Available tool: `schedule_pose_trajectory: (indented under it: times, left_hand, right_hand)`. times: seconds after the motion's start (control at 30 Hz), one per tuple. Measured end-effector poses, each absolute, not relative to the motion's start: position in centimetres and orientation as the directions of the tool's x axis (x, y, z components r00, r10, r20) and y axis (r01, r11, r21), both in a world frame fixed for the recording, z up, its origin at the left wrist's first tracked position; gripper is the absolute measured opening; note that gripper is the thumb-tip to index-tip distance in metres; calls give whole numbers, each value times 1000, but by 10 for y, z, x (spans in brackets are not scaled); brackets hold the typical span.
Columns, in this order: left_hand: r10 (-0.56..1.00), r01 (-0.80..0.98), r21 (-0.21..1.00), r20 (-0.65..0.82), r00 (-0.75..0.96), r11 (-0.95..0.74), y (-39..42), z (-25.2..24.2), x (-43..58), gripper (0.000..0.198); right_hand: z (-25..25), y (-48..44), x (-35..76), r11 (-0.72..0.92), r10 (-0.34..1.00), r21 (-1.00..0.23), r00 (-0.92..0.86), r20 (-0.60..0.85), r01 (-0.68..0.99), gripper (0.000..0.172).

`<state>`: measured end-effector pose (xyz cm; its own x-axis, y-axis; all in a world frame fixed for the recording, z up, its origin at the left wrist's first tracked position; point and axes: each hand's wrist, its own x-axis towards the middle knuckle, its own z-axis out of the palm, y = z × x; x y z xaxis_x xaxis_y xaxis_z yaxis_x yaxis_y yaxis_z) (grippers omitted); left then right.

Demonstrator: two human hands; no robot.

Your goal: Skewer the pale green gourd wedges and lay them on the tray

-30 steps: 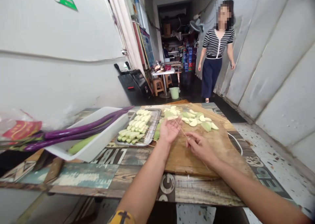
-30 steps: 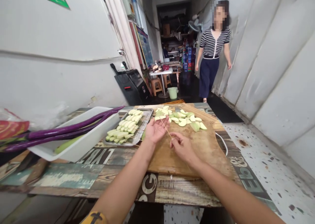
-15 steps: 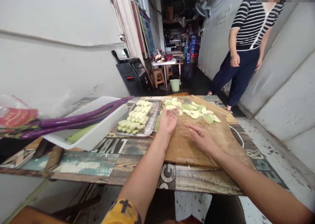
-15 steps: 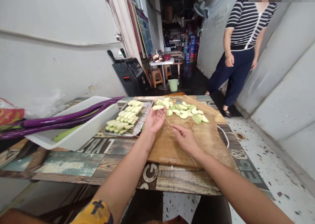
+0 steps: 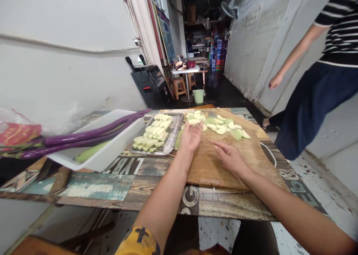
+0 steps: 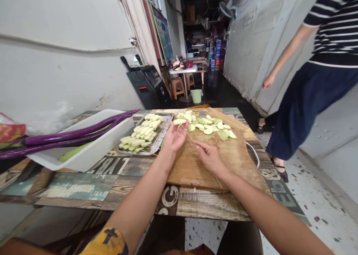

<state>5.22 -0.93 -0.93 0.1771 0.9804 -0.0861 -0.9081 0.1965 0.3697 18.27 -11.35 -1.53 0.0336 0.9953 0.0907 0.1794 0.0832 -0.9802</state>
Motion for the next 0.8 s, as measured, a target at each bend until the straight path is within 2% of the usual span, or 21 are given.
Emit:
schedule_pose_trajectory:
  times: [0.27,0.57,0.8]
  left_hand:
    - [974,-926,304,-104,201,224,-12,-6,53,22]
    - [972,-901,363,-81,221,236,-13,-7,53,24]
    - [968,-898,362,-64,243,249,-17,-5,55,20]
  right_hand:
    - [-17,-112,184,107,991,-968,50,122,229,44]
    - [-13,-115,182,31,999,-992,35,36,126,44]
    - [-7,-117,180,-62,998,-998,2,-62,-3,43]
